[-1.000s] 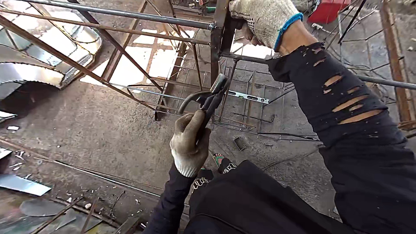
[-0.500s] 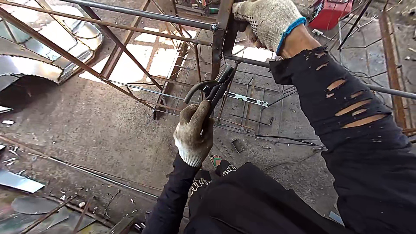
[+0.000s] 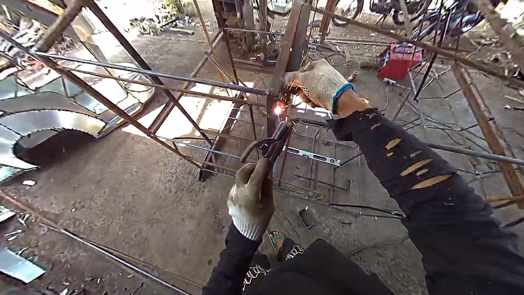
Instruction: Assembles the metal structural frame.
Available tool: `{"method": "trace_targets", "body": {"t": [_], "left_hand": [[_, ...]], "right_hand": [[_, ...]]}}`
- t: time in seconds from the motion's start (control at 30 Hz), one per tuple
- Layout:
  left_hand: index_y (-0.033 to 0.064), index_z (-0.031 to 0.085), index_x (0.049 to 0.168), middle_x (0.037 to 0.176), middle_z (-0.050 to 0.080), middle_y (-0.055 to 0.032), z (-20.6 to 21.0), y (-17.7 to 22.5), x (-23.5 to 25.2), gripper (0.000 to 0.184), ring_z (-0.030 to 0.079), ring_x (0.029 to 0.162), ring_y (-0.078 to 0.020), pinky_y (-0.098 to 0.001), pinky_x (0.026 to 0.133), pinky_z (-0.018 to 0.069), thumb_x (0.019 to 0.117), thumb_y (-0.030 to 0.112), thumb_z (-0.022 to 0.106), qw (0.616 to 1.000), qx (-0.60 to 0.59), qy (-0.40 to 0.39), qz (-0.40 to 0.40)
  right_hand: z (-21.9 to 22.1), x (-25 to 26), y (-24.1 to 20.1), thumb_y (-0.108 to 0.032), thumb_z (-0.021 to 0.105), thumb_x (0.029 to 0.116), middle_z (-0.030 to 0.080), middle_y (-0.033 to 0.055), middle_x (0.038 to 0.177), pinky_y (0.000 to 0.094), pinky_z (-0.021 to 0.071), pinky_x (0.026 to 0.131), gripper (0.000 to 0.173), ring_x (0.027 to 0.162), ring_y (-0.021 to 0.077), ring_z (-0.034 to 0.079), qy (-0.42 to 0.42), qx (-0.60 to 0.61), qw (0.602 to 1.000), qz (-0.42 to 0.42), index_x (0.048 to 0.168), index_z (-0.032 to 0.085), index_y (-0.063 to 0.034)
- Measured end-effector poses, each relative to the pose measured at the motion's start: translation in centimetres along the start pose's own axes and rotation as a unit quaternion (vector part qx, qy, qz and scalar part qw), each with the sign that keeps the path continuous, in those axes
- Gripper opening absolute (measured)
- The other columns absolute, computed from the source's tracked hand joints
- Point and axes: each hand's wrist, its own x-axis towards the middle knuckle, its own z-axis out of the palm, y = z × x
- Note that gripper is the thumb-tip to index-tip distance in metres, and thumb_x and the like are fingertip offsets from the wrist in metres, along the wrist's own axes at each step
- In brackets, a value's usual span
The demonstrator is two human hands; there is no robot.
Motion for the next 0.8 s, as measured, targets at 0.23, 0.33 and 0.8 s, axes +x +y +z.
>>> {"method": "trace_targets", "body": {"t": [0.23,0.33,0.8], "left_hand": [[0.0233,0.072,0.129,0.121,0.069,-0.0114,-0.3,0.5,0.0,0.036,0.071,0.095,-0.0204,-0.0395,0.068,0.0607,0.0939,0.021,0.066,0.999,0.034,0.003,0.001],[0.0237,0.072,0.129,0.121,0.069,-0.011,-0.4,0.4,0.1,0.036,0.071,0.096,-0.021,-0.0401,0.067,0.0607,0.0943,0.022,0.065,0.999,0.047,-0.004,0.002],[0.0131,0.069,0.128,0.121,0.067,-0.014,-4.1,-3.8,-3.4,0.037,0.069,0.107,-0.021,-0.0389,0.084,0.0623,0.0927,0.022,0.07,0.994,-0.015,0.084,0.061]], "right_hand": [[-0.5,0.4,0.0,-0.049,0.063,0.0978,0.065,0.0032,0.07,0.0358,0.0495,0.051,0.038,0.053,0.0134,0.056,-0.015,-0.037,0.999,-0.02,0.093,0.073,-0.0129],[-0.5,0.2,-0.4,-0.048,0.061,0.0995,0.067,0.0029,0.072,0.0326,0.0492,0.048,0.038,0.05,0.012,0.056,-0.027,-0.026,0.999,-0.004,0.095,0.074,-0.0128],[0.1,-0.2,-0.3,-0.05,0.057,0.1015,0.064,0.0058,0.068,0.0348,0.0502,0.048,0.043,0.048,0.0159,0.055,-0.037,0.012,0.999,0.012,0.096,0.072,-0.0101]]}}
